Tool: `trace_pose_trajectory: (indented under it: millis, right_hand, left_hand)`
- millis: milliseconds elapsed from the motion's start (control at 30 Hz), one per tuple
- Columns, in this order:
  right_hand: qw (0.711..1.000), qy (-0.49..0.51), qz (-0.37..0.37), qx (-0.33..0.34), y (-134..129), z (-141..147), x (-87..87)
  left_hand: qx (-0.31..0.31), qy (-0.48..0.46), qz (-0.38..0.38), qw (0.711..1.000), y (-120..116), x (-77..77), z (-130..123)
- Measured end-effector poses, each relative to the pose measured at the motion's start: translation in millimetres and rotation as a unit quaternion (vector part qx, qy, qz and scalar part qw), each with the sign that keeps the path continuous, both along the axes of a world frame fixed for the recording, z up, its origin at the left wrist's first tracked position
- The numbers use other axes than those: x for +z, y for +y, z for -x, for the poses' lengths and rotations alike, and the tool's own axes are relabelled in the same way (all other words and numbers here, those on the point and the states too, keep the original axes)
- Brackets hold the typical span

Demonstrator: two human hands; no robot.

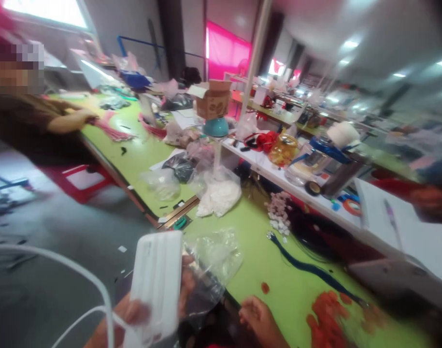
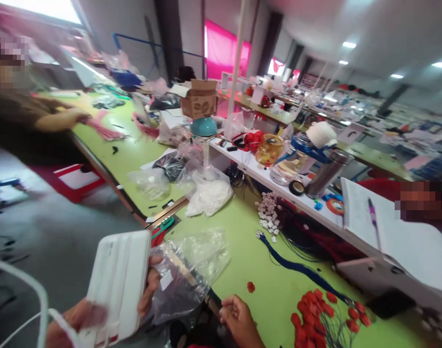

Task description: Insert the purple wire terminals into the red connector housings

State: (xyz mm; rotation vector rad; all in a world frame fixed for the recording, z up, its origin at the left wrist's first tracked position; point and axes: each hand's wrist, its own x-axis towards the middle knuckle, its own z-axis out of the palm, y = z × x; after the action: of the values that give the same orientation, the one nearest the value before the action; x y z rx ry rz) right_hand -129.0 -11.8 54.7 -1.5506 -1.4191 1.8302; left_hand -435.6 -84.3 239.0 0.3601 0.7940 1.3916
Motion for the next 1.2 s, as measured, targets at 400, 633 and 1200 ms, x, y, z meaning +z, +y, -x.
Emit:
trace_pose_trajectory:
  millis: [400, 633, 1200]
  right_hand:
    - [0.999, -0.026, -0.025, 0.036, 77.5, -35.7, -27.7]
    - [0.994, -0.061, -0.029, 0.088, 104.5, -17.0, -9.6]
    - [0.972, -0.083, -0.078, 0.203, 58.7, 150.3, -4.3]
  left_hand:
    - [0.220, 0.100, -0.087, 0.967, -26.3, 9.8, 23.9]
    - [0.294, 0.106, -0.093, 0.945, -58.7, 3.7, 44.0]
    - [0.323, 0.082, -0.028, 0.942, -122.0, -46.8, 157.9]
